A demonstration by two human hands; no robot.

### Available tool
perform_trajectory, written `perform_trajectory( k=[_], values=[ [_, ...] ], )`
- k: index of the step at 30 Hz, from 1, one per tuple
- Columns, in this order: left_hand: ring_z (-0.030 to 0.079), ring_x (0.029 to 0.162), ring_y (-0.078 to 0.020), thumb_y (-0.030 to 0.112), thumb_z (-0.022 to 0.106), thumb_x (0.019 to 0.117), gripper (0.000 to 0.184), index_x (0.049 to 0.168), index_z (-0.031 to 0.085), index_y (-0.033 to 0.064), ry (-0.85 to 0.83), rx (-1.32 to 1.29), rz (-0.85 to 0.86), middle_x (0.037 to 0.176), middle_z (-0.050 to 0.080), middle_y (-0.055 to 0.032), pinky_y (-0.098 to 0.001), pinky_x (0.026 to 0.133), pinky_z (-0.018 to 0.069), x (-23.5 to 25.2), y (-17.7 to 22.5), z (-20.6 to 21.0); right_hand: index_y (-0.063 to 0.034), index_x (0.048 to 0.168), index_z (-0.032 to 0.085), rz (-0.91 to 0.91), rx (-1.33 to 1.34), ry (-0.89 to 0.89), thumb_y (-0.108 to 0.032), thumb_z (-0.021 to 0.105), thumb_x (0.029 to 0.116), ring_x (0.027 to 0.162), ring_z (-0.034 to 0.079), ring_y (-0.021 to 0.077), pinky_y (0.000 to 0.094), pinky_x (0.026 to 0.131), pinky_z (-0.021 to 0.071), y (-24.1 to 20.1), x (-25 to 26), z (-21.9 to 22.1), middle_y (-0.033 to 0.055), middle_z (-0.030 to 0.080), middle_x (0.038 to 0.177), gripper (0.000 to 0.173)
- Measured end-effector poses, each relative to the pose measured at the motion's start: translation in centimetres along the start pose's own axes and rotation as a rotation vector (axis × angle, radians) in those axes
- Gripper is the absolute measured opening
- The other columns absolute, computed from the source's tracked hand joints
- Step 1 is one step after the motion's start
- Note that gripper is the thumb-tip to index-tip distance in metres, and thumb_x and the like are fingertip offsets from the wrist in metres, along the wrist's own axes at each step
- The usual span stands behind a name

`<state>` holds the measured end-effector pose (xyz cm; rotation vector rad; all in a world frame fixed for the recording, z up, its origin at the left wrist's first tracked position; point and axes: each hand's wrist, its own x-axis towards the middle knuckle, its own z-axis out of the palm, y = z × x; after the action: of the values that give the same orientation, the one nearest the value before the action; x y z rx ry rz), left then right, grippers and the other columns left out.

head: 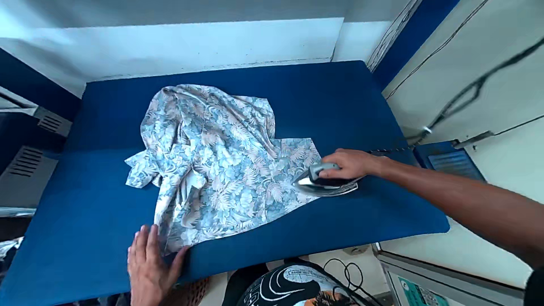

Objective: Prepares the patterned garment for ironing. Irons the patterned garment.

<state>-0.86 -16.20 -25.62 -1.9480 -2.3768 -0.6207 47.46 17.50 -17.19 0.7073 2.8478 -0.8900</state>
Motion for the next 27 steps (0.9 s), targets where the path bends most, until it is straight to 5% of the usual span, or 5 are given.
perform_trajectory(
  k=[4, 9, 18, 27],
  values=[
    [0.059, 0.121, -0.0545, 0.025, 0.07, 0.0954, 0.064, 0.147, 0.047, -0.0056, -0.133, -0.062, -0.158, 0.128, 0.063, -0.0329, -0.0709, 0.103, 0.0433, -1.0, 0.2, -0.6, -0.0089, 0.077, 0.058, -0.004, 0.099, 0.052, -0.047, 0.05, 0.103, 0.049, 0.052, 0.0114, 0.0334, 0.049, 0.0436, 0.6, 0.7, -1.1, -0.0002, 0.05, 0.057, 0.047],
    [0.063, 0.117, -0.0456, 0.011, 0.071, 0.0957, 0.056, 0.148, 0.051, 0.003, -0.195, -0.11, -0.22, 0.12, 0.068, -0.0239, -0.0667, 0.101, 0.0463, -0.8, -1.0, -1.1, -0.0146, 0.075, 0.058, -0.209, 0.024, -0.067, -0.058, 0.049, 0.0999, 0.051, 0.051, 0.01, 0.0334, 0.048, 0.0409, -4.1, 6.1, 1.4, -0.0037, 0.048, 0.057, 0.051],
    [0.067, 0.111, -0.0385, 0.008, 0.079, 0.0892, 0.057, 0.142, 0.058, 0.0034, -0.244, -0.22, -0.142, 0.105, 0.075, -0.0158, -0.06, 0.099, 0.0502, 0.7, -2.9, -5.3, -0.0092, 0.084, 0.061, -0.232, -0.034, -0.195, -0.058, 0.048, 0.1027, 0.062, 0.059, 0.0223, 0.0465, 0.057, 0.0467, -14.7, 14.3, 4.1, 0.0051, 0.055, 0.066, 0.054],
    [0.067, 0.111, -0.0324, 0.014, 0.072, 0.0962, 0.049, 0.142, 0.057, 0.0064, -0.408, -0.302, -0.282, 0.111, 0.073, -0.0135, -0.0568, 0.1, 0.0511, 2.1, -3.5, -5.3, -0.0094, 0.094, 0.065, -0.183, -0.047, -0.245, -0.064, 0.042, 0.1027, 0.077, 0.066, 0.0289, 0.0529, 0.066, 0.0518, -23.0, 20.6, 6.9, 0.0098, 0.062, 0.078, 0.06]
  ],
)
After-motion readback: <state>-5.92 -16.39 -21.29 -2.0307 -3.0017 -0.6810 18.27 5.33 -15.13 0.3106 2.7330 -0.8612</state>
